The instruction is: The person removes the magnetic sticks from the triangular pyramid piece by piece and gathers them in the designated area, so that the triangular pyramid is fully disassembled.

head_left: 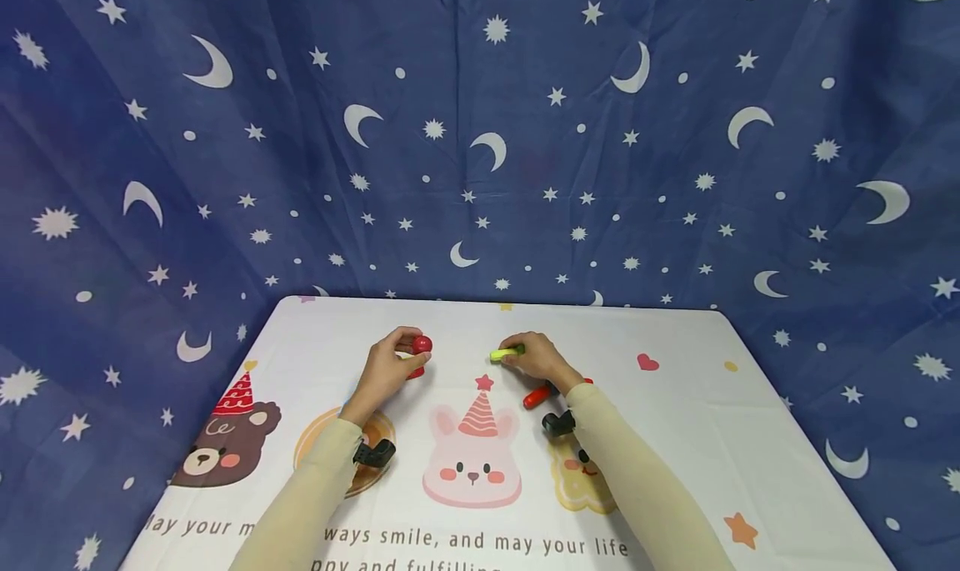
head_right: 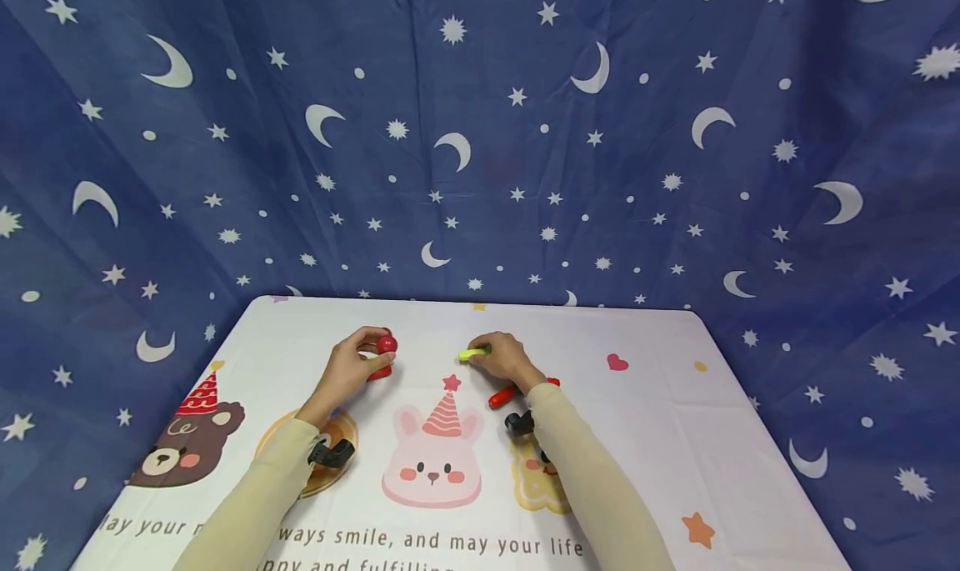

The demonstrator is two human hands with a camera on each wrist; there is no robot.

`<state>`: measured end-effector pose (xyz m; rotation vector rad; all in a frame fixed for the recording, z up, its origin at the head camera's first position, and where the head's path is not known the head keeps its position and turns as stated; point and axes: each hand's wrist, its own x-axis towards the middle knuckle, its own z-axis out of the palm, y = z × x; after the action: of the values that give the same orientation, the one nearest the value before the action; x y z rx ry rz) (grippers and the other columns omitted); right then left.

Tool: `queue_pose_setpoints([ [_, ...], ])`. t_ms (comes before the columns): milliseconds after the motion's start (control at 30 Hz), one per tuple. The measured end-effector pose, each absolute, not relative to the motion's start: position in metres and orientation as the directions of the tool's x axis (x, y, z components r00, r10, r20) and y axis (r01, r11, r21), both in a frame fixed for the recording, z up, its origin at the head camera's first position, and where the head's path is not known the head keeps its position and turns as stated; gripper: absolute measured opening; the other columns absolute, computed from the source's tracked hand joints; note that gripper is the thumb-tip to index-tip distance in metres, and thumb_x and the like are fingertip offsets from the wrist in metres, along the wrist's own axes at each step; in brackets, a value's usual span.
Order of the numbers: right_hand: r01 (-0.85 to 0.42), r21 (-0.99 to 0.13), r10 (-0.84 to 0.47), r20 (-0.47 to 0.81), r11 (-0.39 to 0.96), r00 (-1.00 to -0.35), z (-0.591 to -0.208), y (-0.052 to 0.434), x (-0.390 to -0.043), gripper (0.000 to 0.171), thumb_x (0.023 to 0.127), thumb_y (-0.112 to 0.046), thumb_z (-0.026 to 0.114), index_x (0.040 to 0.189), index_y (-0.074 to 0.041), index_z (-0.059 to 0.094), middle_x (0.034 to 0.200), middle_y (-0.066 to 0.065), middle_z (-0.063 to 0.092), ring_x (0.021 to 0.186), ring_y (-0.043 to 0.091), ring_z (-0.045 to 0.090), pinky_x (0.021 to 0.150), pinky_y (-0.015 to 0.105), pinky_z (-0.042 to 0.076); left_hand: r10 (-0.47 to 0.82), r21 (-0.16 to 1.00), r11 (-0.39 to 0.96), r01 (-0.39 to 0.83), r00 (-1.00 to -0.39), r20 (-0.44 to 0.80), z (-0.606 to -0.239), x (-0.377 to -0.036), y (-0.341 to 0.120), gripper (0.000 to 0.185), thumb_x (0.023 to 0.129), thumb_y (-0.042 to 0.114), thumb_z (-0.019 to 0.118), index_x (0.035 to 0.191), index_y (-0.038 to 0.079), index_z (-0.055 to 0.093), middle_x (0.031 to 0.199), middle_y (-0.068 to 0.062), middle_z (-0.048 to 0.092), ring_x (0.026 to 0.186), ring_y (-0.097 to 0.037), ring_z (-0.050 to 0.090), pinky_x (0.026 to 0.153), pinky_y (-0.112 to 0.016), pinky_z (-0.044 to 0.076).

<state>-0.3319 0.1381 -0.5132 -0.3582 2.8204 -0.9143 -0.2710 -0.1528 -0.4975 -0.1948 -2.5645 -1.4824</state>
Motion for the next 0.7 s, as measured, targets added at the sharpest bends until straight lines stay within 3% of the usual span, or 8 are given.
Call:
queue_pose_setpoints([
  [300,-0.196,-0.582,-0.281,-0.059,0.789,-0.958,-0.513,0.139,-0.332,0.023,0.089,-0.023,0.073,0.111,-0.020,0.074,0.122,0.006,0.068,0.116,0.026,0.058,0.109,0.047,0.040,-0.029,0.843,0.519,0.143,-0.982,0.184,-0.505,-0.280,-0.177,0.042,0.085,0.020,0.077,0.123,0.011,0.061,0.113,-0.013,0.070,0.099,-0.027,0.066,0.082,-0.035,0.055],
  [700,-0.210,-0.590,-0.292,-0.047,0.780,-0.955,-0.515,0.139,-0.332,0.021,0.089,-0.023,0.073,0.110,-0.020,0.074,0.119,0.005,0.069,0.112,0.025,0.059,0.106,0.046,0.043,-0.076,0.861,0.500,0.089,-0.986,0.146,-0.516,-0.297,-0.195,0.040,0.088,0.015,0.074,0.124,0.005,0.059,0.120,-0.019,0.067,0.113,-0.031,0.062,0.098,-0.045,0.050],
])
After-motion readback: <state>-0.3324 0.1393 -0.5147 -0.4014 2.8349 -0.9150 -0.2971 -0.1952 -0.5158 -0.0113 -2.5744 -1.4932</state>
